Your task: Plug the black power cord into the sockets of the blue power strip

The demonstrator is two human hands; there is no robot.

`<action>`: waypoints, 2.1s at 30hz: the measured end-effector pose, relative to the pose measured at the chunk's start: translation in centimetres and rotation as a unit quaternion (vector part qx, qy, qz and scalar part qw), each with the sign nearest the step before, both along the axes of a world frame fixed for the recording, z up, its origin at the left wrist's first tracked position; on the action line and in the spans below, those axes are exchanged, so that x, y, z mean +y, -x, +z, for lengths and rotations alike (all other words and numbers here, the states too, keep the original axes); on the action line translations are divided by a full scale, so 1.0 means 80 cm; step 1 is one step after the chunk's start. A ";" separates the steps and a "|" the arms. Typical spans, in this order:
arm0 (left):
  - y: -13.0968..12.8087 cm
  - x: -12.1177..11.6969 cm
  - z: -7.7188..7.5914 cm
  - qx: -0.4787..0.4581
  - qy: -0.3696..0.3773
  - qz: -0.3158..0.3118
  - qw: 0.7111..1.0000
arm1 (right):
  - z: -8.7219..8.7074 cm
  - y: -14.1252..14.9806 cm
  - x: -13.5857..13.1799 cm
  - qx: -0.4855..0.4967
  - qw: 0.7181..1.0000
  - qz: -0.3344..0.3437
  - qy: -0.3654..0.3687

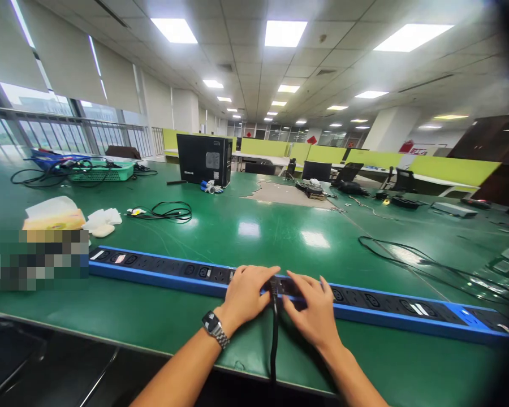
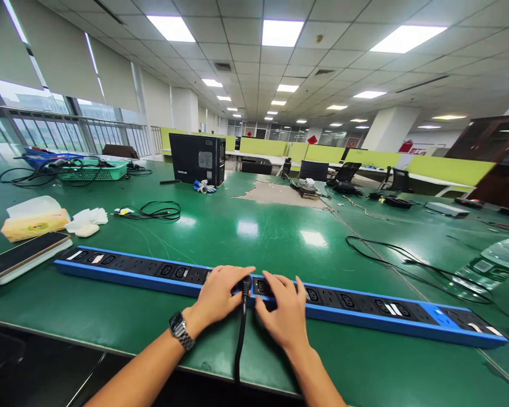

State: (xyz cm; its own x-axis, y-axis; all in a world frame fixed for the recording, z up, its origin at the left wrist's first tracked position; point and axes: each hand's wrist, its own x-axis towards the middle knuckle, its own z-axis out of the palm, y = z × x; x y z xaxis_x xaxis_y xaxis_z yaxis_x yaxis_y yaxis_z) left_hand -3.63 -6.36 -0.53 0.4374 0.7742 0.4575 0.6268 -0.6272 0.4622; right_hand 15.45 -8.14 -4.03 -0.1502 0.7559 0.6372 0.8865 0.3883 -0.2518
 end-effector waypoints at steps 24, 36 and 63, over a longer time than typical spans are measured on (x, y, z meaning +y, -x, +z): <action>0.082 0.001 0.002 -0.200 -0.003 0.176 0.964 | -0.024 0.005 0.001 0.017 0.994 -0.105 -0.011; 0.163 0.007 0.005 -0.146 0.097 0.096 0.980 | -0.026 0.001 0.000 0.024 0.995 -0.098 -0.015; 0.053 0.002 0.042 -0.127 0.042 0.085 0.987 | -0.015 0.006 -0.006 0.044 0.996 -0.079 -0.017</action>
